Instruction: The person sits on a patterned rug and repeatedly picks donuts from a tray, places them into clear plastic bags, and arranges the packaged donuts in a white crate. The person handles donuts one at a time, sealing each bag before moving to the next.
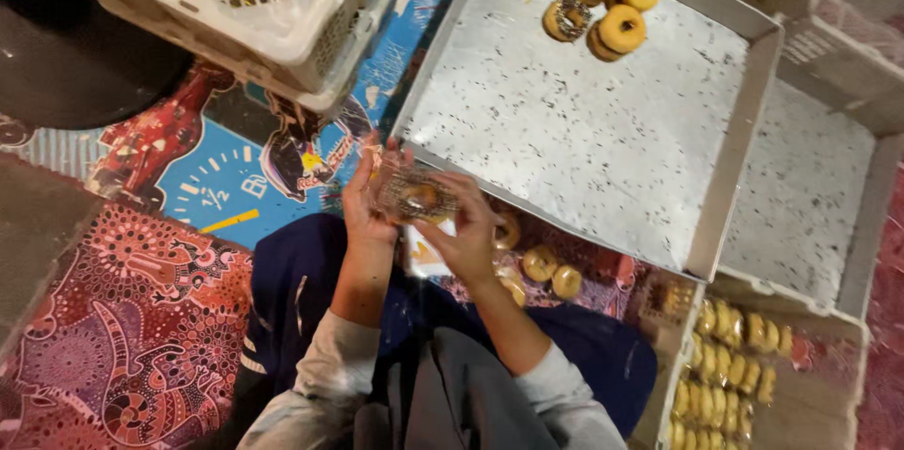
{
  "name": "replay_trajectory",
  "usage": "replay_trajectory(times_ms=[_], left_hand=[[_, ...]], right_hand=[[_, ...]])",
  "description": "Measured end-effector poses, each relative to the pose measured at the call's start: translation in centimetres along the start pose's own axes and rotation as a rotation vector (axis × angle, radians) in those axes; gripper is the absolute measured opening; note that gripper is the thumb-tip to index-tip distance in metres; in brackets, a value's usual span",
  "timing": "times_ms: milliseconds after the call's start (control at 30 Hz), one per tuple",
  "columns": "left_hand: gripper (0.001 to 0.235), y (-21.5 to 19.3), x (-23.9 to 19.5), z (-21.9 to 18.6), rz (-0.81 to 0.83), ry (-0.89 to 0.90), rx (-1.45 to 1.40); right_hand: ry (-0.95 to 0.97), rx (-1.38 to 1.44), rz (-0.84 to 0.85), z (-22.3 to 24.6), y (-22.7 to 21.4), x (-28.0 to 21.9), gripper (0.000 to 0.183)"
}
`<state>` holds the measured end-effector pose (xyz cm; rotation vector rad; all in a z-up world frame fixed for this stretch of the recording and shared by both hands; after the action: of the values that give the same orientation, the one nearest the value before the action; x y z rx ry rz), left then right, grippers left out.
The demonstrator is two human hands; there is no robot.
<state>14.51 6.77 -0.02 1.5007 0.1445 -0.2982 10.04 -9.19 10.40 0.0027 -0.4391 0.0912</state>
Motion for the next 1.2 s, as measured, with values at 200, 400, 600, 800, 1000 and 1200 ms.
replay_trajectory(times_ms=[200, 400, 600, 800, 1000, 1200], left_hand=[[0.066, 4.1, -3.9, 0.5, 0.089, 0.08, 0.07], [0.071, 6.1, -7.7, 4.8, 0.165, 0.065, 0.333], [0.071, 5.8, -8.7, 4.3, 0.007, 0.027, 0.324], [0.048, 2.5, -8.6, 6.1, 0.013, 0.066, 0.543], [0.028, 3.2, -12.1, 3.9, -0.177, 0.45, 1.34], [0.022, 8.7, -15.6, 2.5, -0.145, 1.153, 1.859]], right_hand=[[-0.049, -0.372, 0.177, 5.8, 1.4, 0.2, 0.068], [-0.201, -0.34, 0.063, 6.0, 1.4, -1.5, 0.06], [-0.276, -0.451, 0.061, 6.5, 2.4, -0.4, 0.059], [-0.329, -0.604, 0.036, 6.2, 3.0, -0.6, 0.051], [-0.267, -0.513, 0.023, 4.6, 2.1, -1.3, 0.044], [-0.295, -0.588, -0.011, 5.7, 0.9, -1.1, 0.045]])
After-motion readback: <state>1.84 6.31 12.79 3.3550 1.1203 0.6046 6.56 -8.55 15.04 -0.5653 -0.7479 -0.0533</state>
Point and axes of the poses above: each hand's wrist, its own x-axis towards the middle knuckle, its own y-axis out of the palm, z = x × y, the point moved 6 cm from there along x, towards the middle knuckle, and after that the axes turned 12 degrees about -y, right-handed, at the moved point
